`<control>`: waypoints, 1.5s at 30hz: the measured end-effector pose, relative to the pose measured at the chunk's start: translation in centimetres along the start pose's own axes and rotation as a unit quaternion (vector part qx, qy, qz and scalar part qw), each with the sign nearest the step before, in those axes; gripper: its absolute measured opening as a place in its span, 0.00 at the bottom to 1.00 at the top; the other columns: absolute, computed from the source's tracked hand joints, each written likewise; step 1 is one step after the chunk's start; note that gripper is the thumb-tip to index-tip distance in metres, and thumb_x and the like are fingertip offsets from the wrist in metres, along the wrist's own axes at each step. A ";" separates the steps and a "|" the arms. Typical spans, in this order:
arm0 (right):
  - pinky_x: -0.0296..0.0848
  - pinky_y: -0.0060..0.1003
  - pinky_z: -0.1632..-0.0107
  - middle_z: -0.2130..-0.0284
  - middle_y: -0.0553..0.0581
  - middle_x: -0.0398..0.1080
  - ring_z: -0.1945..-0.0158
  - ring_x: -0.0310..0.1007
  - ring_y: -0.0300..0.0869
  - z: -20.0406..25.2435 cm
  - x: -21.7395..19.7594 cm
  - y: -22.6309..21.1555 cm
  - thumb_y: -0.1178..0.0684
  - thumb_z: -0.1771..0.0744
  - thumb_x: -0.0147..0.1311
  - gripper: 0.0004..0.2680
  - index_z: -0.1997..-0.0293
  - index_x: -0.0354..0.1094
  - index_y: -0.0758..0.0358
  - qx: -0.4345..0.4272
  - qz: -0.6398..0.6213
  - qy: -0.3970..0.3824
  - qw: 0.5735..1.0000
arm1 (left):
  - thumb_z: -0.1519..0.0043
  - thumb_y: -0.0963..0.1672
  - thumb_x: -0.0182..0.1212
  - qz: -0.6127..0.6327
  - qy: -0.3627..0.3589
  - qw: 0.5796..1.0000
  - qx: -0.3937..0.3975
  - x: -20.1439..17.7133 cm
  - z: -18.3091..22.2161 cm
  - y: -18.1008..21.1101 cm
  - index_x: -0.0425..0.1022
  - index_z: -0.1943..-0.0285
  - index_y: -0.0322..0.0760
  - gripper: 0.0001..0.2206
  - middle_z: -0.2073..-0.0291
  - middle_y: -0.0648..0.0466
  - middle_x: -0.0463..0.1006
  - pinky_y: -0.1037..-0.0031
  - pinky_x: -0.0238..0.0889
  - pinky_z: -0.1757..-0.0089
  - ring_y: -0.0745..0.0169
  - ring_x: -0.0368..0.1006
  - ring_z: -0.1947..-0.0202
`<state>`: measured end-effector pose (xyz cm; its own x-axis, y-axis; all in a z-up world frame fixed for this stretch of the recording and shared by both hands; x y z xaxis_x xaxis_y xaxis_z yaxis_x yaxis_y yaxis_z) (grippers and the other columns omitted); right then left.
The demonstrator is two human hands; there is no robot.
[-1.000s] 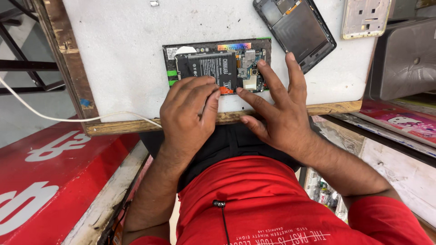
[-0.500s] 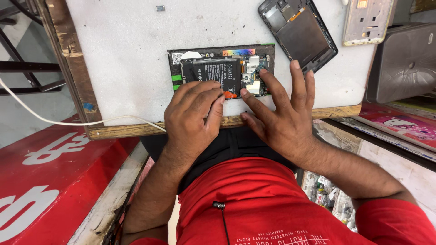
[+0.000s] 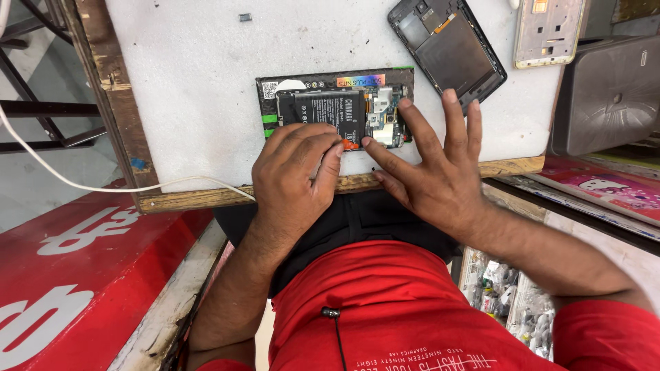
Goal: The person works on a disassembled smartphone, adjusting internal components and connectors with fingers and a small tool. The person handles the battery, motherboard, and phone casing, occasionally picking up and setting down tools while repositioning the device on the workbench.
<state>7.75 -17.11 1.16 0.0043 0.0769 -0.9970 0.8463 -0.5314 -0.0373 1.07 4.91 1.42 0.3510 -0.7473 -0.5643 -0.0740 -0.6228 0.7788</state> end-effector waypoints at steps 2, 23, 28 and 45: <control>0.37 0.73 0.24 0.22 0.60 0.46 0.20 0.32 0.64 -0.1 -0.4 0.5 0.32 0.30 0.59 0.21 0.26 0.67 0.31 -0.039 0.030 0.008 0.999 | 0.36 0.40 0.68 -0.003 -0.001 1.000 0.004 0.0 0.0 0.0 0.80 0.53 0.34 0.05 0.55 0.52 0.83 0.67 0.73 0.52 0.55 0.78 0.52; 0.42 0.75 0.24 0.24 0.63 0.46 0.21 0.30 0.66 -0.4 -1.0 0.2 0.45 0.30 0.65 0.15 0.35 0.76 0.42 0.009 -0.068 0.006 0.998 | 0.35 0.40 0.68 -0.011 0.013 1.000 -0.014 0.2 -0.3 0.3 0.80 0.53 0.35 0.05 0.55 0.53 0.83 0.67 0.73 0.53 0.56 0.78 0.53; 0.42 0.76 0.24 0.23 0.64 0.46 0.20 0.28 0.66 -0.7 -0.8 0.8 0.47 0.29 0.64 0.14 0.35 0.75 0.41 0.035 -0.060 0.009 0.998 | 0.35 0.40 0.68 0.003 0.013 1.000 -0.019 0.1 -1.0 0.9 0.79 0.52 0.34 0.06 0.55 0.52 0.83 0.66 0.73 0.51 0.54 0.78 0.51; 0.43 0.78 0.25 0.24 0.63 0.48 0.21 0.31 0.65 -1.3 -0.8 0.7 0.40 0.30 0.67 0.16 0.36 0.74 0.45 0.004 -0.075 0.004 0.997 | 0.33 0.41 0.68 0.136 0.042 0.990 -0.007 -1.4 1.1 0.4 0.78 0.49 0.35 0.07 0.61 0.52 0.84 0.77 0.77 0.64 0.66 0.82 0.62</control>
<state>9.03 -16.47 1.97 -0.1172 0.1628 -0.9797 0.8331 -0.5209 -0.1862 -0.49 5.39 2.21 0.3954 -0.8649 -0.3093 -0.1636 -0.3976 0.9028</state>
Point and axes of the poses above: each hand's wrist, its own z-axis away from the middle knuckle, its own x-axis out of the palm, y = z × x, the point moved 3 cm from there along -z, towards the middle knuckle
